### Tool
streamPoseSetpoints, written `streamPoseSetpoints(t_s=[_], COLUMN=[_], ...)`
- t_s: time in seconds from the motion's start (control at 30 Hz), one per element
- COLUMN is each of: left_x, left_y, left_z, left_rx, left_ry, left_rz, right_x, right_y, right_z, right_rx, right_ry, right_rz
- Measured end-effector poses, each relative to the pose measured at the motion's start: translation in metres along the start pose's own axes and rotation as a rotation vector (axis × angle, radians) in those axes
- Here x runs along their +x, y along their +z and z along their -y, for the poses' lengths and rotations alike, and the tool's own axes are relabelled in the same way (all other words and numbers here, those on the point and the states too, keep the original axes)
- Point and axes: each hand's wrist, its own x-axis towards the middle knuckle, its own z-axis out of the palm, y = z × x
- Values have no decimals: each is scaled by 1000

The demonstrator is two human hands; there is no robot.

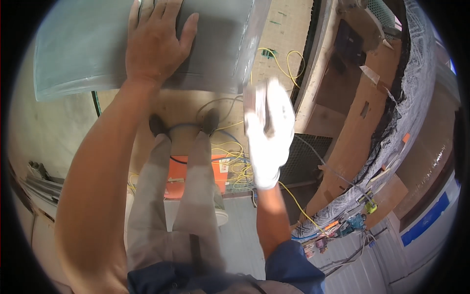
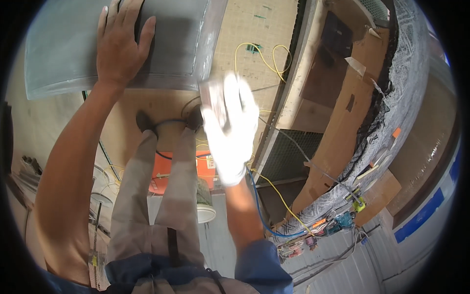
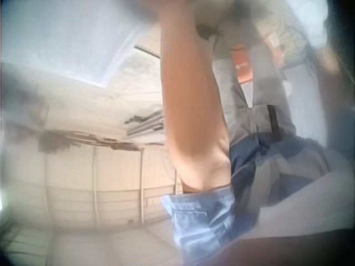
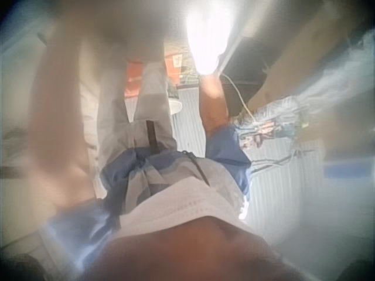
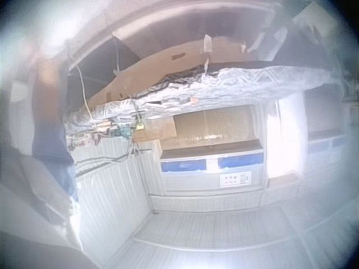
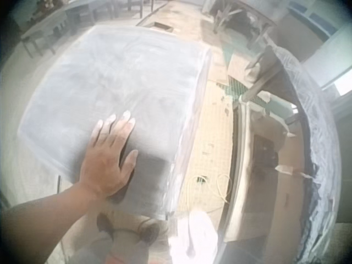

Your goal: The person sands the edges and surfaces of a panel using sanding blocks, repeatedly wiping the surface with a gloved hand.

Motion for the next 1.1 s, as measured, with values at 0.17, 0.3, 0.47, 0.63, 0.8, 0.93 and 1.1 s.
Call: streamPoseSetpoints(t_s=[0.17, 0.3, 0.47, 0.63, 0.8, 0.93, 1.1], left_x=[0, -2, 2, -2, -1, -1, 2], left_y=[6, 2, 3, 12, -3, 4, 2], left_z=[-1, 0, -2, 2, -5, 1, 3], left_rx=[-60, -32, -30, -59, -52, -47, -25], left_ry=[7, -10, -12, 14, -17, -60, -24], left_rz=[-11, 5, -10, -54, 21, 76, -18], right_x=[65, -44, -34, 45, 41, 62, 34], right_y=[26, 15, -20, 4, -11, 22, -10], right_z=[12, 13, 15, 15, 25, 32, 0], right_rx=[-18, -102, -225, -306, -512, -251, -527], right_ry=[83, 175, -70, -415, -526, -563, -572], right_rz=[-104, 114, 97, 330, 242, 355, 241])
